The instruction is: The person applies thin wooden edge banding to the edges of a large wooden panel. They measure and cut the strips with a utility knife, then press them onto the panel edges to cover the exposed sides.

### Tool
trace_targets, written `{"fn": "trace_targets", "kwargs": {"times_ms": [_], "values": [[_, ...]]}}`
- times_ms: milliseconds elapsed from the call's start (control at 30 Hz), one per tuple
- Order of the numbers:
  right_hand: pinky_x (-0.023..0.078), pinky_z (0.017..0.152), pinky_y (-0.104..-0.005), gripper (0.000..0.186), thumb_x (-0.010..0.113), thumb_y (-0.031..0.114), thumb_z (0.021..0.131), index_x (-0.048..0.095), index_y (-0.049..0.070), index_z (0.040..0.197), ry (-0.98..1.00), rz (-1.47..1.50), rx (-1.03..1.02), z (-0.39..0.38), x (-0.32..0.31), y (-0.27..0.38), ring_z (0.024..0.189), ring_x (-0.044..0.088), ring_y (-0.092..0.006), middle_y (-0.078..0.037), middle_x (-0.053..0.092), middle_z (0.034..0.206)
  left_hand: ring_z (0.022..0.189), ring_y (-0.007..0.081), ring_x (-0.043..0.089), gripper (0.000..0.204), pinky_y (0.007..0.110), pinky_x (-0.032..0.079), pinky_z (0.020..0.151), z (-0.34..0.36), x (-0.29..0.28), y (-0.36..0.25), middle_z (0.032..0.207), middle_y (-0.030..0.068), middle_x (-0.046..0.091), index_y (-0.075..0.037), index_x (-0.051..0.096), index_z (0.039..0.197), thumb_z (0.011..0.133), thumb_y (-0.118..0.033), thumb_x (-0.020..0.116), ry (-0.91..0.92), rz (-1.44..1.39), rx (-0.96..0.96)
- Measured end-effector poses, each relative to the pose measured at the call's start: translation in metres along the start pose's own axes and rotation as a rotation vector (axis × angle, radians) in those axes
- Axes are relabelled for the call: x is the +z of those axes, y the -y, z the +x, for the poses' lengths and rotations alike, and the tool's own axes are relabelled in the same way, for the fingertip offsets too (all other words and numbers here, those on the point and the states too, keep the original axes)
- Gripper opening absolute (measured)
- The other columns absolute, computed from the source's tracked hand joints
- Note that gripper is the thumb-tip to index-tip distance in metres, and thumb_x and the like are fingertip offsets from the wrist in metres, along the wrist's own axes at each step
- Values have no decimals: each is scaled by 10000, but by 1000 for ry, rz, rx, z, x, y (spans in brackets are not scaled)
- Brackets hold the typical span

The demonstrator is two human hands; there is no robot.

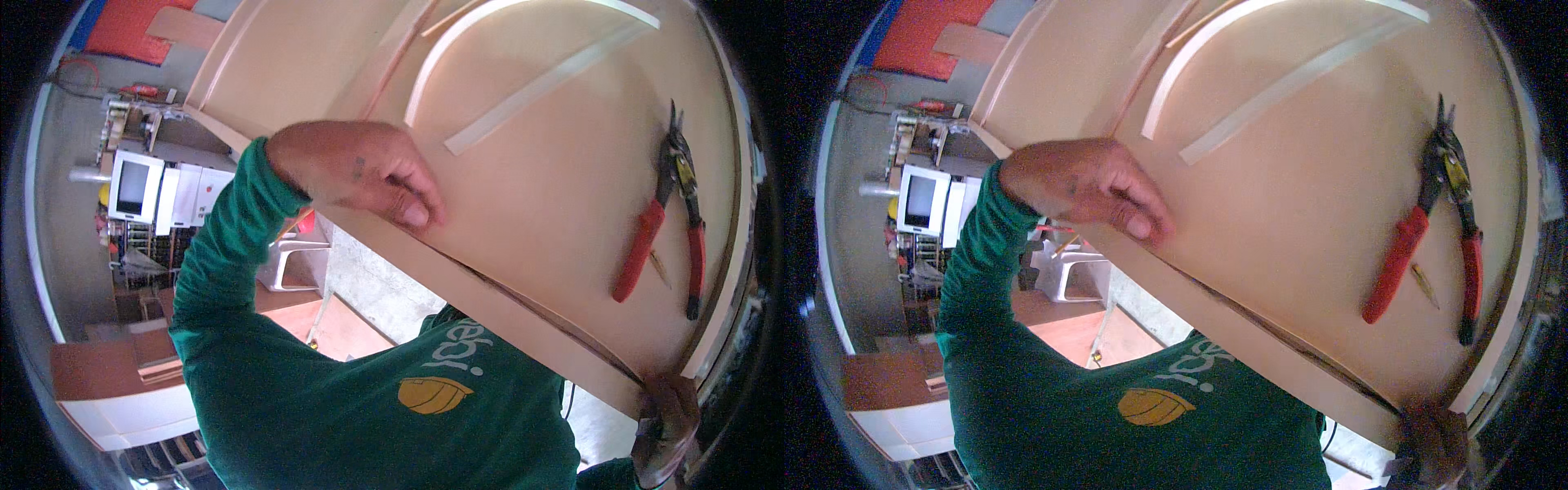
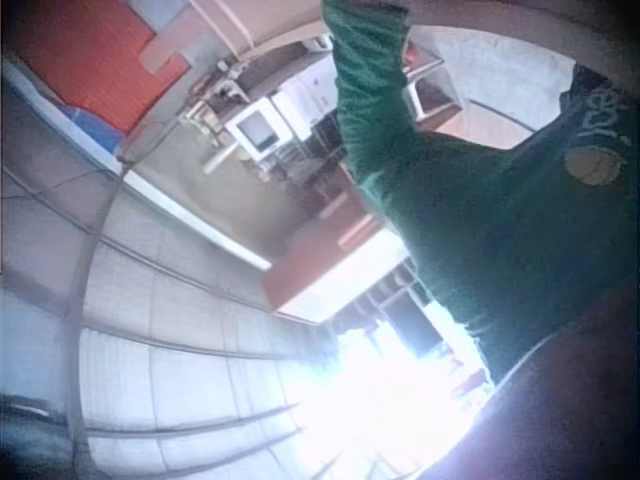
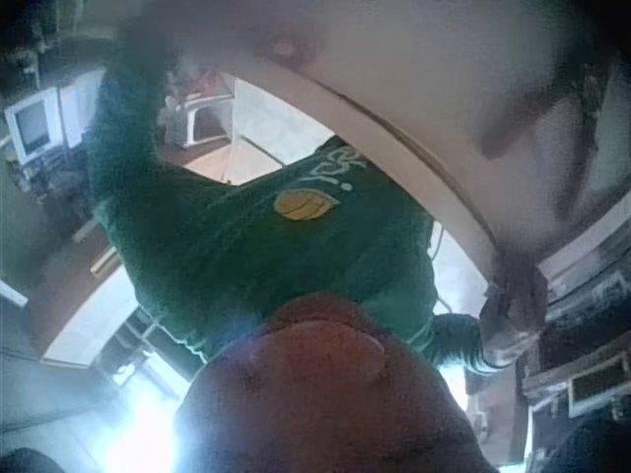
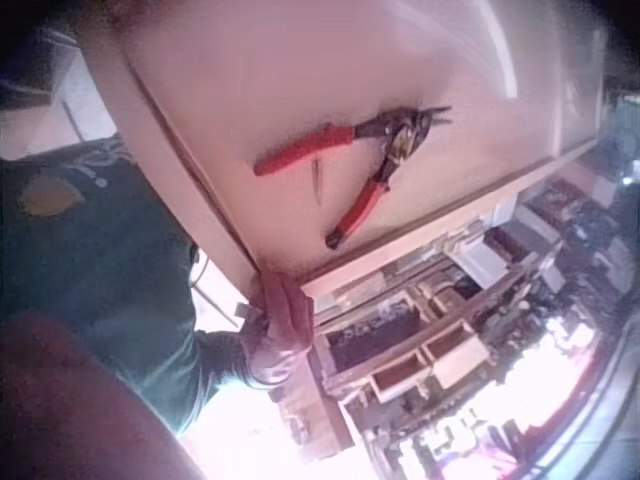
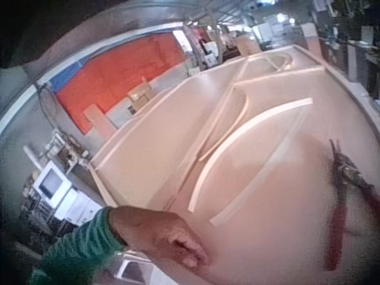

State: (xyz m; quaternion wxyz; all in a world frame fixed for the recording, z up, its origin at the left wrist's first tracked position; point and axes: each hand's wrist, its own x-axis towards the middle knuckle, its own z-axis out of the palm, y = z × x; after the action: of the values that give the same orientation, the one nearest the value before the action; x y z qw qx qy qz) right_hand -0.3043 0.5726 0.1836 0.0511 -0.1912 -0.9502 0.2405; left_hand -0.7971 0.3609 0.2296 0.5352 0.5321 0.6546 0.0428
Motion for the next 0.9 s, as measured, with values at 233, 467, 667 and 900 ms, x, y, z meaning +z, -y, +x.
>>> {"fn": "trace_targets", "kwargs": {"times_ms": [233,467,667,900], "values": [[579,859,-472,331,755,250,1022,771,-16,1219,-62,-59,7,6,14,10,958,733,-361,-221,792,1125,992,264,776,276,424,599,921,-56,-26,31,1058,161,798,-7,793,1133,1034,-250,707,-280,124,-32],[581,945,-469,256,782,46,870,796,41,1126,13,-69,343,4,10,29,1061,713,-375,-177,754,1167,984,358,742,288,441,575,926,-55,39,48,1041,168,766,-29,790,1072,1005,-298,712,-506,287,-133],[597,851,-360,291,830,92,884,809,1,1160,-517,21,357,-45,-2,34,1034,765,-300,-205,762,1183,827,307,646,417,446,525,749,-45,29,60,949,126,674,-5,740,1019,980,-420,738,-532,546,-132],[494,661,-272,270,815,79,871,816,10,1132,-660,7,690,-88,2,33,746,648,-144,-155,766,1107,758,356,652,473,484,505,730,-46,28,41,793,191,638,6,634,838,1018,-429,680,-369,503,-276]]}}
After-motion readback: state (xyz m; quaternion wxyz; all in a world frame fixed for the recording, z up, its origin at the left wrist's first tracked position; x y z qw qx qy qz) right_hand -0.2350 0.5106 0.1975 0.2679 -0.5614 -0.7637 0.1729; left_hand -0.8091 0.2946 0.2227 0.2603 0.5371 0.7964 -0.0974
